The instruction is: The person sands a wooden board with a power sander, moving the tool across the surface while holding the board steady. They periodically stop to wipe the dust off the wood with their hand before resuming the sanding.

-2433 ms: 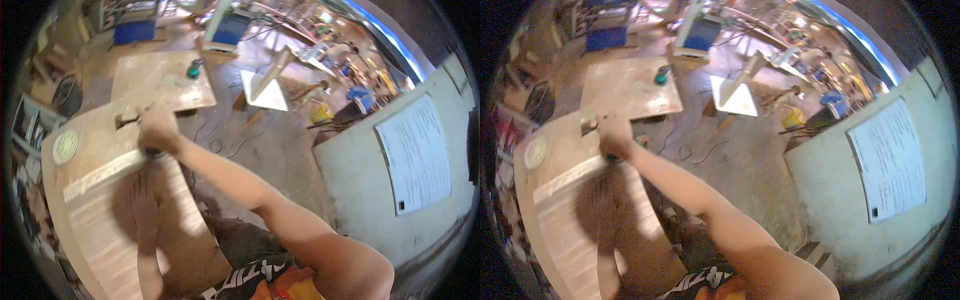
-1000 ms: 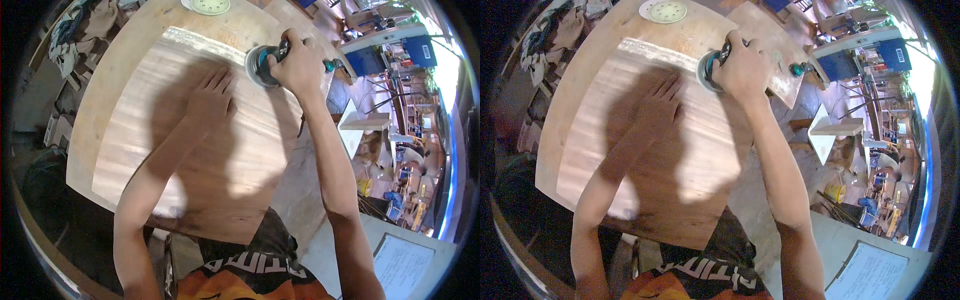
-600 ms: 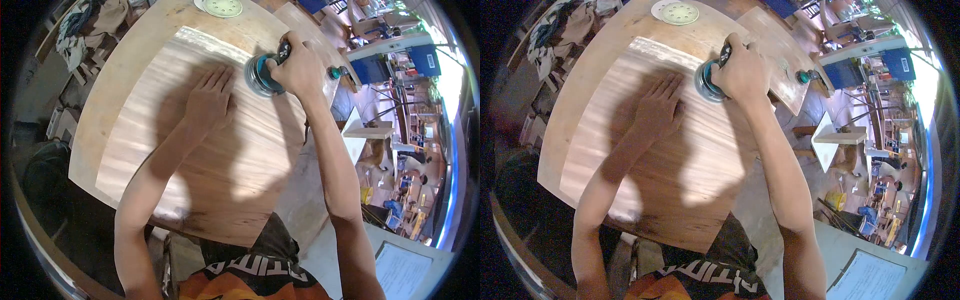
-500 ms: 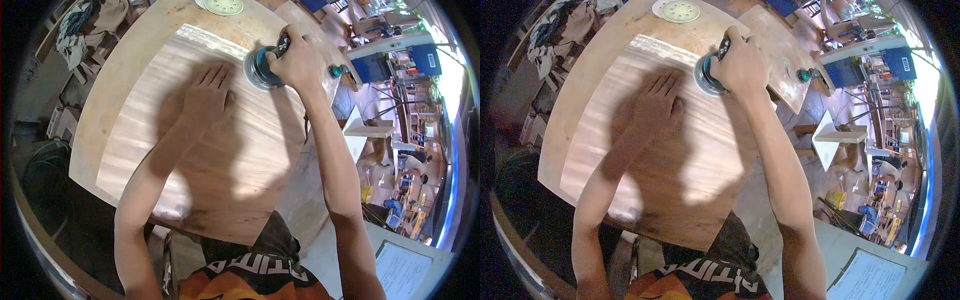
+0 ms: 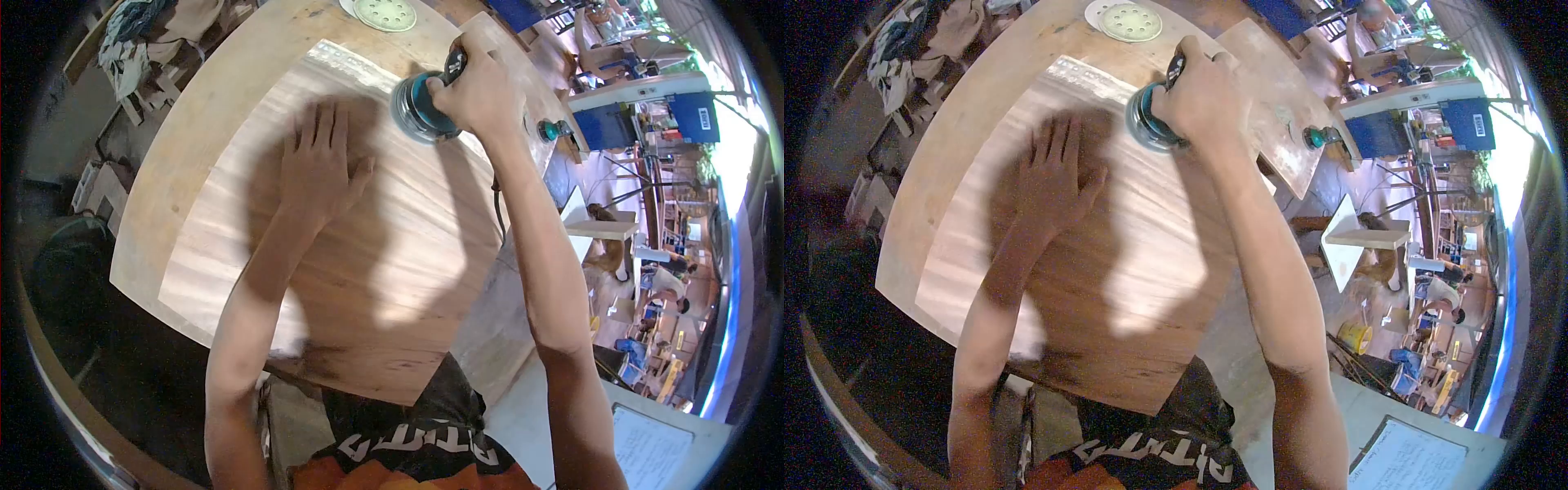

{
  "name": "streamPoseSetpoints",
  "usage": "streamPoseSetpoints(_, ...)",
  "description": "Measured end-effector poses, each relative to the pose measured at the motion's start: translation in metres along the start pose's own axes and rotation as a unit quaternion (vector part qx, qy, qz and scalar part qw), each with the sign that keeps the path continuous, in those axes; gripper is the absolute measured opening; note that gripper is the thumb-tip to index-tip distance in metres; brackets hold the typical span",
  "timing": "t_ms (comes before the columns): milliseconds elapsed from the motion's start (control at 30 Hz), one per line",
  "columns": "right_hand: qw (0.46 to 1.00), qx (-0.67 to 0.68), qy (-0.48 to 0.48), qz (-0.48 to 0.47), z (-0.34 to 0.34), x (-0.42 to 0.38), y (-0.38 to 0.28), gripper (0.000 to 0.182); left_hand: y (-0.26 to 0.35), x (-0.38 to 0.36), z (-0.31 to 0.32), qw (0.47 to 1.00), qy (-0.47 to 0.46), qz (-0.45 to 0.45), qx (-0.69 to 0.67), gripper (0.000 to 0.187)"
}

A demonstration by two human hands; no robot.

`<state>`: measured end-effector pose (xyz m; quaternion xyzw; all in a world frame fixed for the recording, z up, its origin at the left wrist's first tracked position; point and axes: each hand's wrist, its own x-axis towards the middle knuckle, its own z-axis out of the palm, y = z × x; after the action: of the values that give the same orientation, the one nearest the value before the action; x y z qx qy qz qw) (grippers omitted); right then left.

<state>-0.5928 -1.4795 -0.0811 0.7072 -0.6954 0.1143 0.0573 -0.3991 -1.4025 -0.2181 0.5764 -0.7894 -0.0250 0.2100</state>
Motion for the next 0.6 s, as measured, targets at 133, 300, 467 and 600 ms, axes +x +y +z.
streamPoseSetpoints(133,1.0,-0.016,-0.006,-0.003,0.001,0.01,-0.01,0.05,-0.014,0.008,-0.002,0.998,-0.004,0.029,-0.055,0.075)
streamPoseSetpoints(300,1.0,-0.016,-0.014,-0.01,0.003,0.023,-0.028,0.056,-0.022,0.026,-0.002,0.999,0.002,-0.028,-0.027,0.075)
streamPoseSetpoints(467,0.998,-0.047,-0.025,-0.018,0.002,0.031,-0.047,0.058,-0.028,0.032,0.009,0.978,0.12,-0.155,0.074,0.075)
streamPoseSetpoints(600,0.999,-0.045,-0.009,-0.03,0.009,0.039,-0.057,0.059,-0.037,0.037,0.013,0.978,0.123,-0.15,0.078,0.072)
